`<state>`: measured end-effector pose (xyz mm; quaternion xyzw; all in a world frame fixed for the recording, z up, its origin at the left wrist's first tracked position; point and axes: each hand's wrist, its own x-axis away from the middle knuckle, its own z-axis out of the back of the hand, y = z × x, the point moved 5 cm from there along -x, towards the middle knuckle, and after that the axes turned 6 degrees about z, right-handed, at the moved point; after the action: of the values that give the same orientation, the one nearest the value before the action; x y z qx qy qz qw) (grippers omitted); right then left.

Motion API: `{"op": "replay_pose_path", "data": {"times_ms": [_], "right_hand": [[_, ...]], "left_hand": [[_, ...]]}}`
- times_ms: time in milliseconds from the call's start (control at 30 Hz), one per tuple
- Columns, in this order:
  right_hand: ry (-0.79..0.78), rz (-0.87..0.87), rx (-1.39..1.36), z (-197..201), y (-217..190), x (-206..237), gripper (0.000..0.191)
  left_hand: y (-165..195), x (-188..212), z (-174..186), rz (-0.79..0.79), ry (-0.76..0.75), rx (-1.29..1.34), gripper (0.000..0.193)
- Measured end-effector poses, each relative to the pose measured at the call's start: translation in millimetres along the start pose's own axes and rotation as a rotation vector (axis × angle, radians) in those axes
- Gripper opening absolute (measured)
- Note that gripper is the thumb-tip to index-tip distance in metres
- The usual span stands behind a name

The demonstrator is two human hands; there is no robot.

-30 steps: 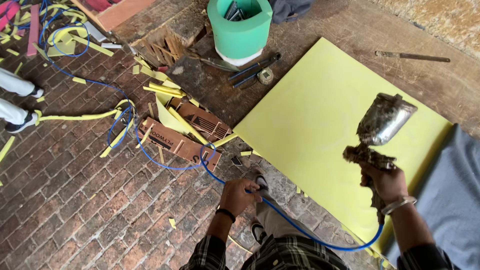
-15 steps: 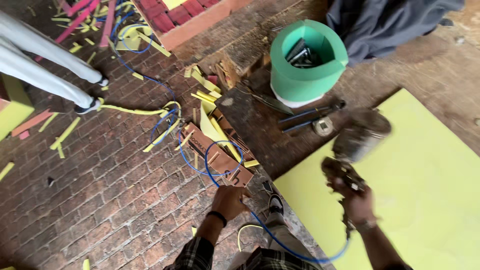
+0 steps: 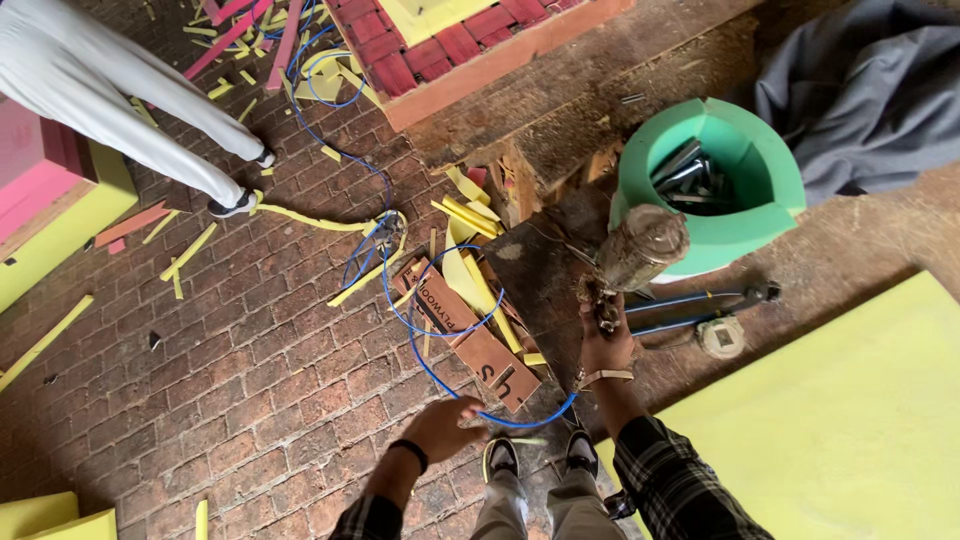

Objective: The person trims foam edges, applies adhesive with a spray gun, and wraps foam pieces with fabric. They handle yellow and pink foam sheets and brown and dark grey fabric, smoothing the fabric over the foam surfaces.

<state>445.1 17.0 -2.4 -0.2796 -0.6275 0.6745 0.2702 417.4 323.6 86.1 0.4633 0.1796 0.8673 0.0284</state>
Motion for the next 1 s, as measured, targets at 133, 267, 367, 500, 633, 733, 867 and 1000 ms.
{"op": "replay_pose_path", "data": {"times_ms": [133, 267, 367, 500, 633, 733, 867, 1000], "right_hand": [[0.063, -0.091, 0.011, -12, 1, 11, 0.078], [0.088, -0.079, 0.043, -10, -12, 24, 0.075], [0.114, -0.125, 0.092, -2, -20, 35, 0.072], [0.064, 0.012, 0.251, 0, -34, 48, 0.066], [0.018, -0.065, 0.320, -3, -29, 43, 0.068], [0.016, -0.002, 0.438, -3, -28, 28, 0.066], [-0.087, -0.149, 0.547, 1, -14, 17, 0.058], [-0.054, -0.199, 0.484, 7, -6, 24, 0.057]], "left_hand": [[3, 0, -5, -0.036, -0.113, -0.114, 0.057], [0, -7, 5, -0.051, -0.108, -0.090, 0.056], [-1, -13, 11, -0.077, -0.063, -0.069, 0.055], [2, -18, 14, -0.103, -0.057, -0.059, 0.054], [5, -18, 13, -0.112, -0.078, -0.076, 0.055], [-2, -16, 12, -0.099, -0.064, -0.018, 0.054], [-18, -11, 6, -0.108, -0.089, -0.033, 0.053], [-30, -6, -4, -0.090, -0.123, -0.052, 0.054]]}}
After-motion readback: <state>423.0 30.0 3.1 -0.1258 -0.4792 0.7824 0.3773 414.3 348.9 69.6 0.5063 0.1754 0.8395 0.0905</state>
